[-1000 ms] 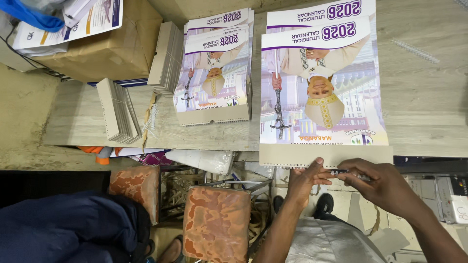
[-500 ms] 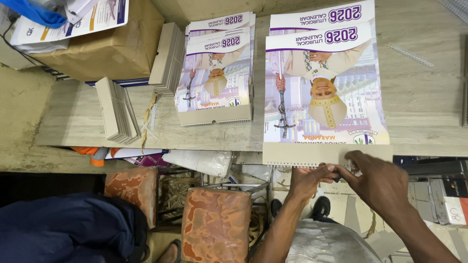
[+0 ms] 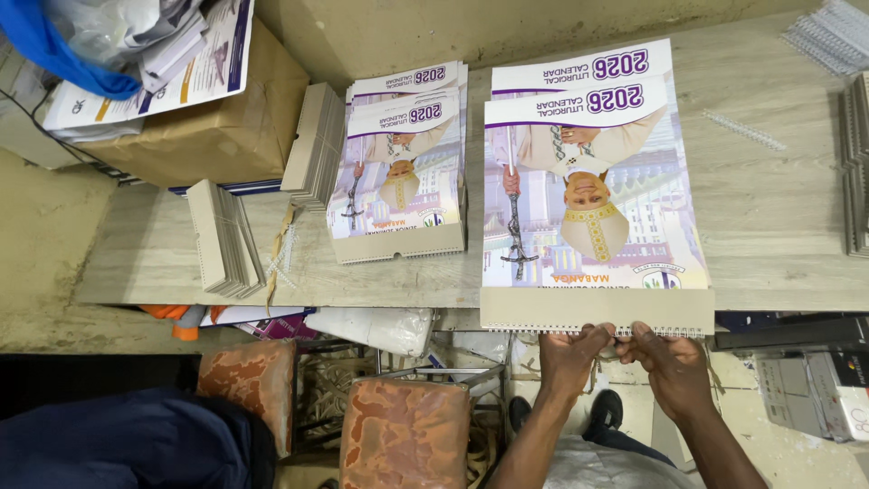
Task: The person assembles wall calendars by inserting a metal spiral wire through pre-punched holes at the top of the calendar pages. They repeatedly pick up a wire, thread it through the holes, and twist the ends to secure the binding. The finished calendars are stacked on the table.
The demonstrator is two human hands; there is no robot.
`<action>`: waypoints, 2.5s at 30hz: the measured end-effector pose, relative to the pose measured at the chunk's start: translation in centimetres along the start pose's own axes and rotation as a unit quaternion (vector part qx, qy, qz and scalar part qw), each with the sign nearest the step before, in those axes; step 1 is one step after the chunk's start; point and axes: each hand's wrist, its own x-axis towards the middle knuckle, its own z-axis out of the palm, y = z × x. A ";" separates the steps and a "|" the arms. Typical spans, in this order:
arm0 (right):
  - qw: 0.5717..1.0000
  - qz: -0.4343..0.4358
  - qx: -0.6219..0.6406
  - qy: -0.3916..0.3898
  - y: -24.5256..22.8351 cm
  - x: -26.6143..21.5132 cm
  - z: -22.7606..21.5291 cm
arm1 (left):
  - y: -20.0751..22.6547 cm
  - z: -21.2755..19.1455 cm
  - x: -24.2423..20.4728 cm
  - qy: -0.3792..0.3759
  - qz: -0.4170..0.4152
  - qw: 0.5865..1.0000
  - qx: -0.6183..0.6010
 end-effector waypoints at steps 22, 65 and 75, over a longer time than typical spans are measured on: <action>0.992 -0.013 -0.067 0.106 -3.9 1.5 -3.1 | 0.8 0.1 0.9 -0.001 -0.014 0.999 0.037; 0.985 0.108 0.007 -0.134 6.5 11.4 35.6 | 20.3 -35.3 17.2 0.397 0.185 0.874 0.210; 0.965 0.147 -0.073 -0.206 16.0 6.3 24.3 | 15.9 -10.0 6.4 -0.167 0.586 0.665 0.432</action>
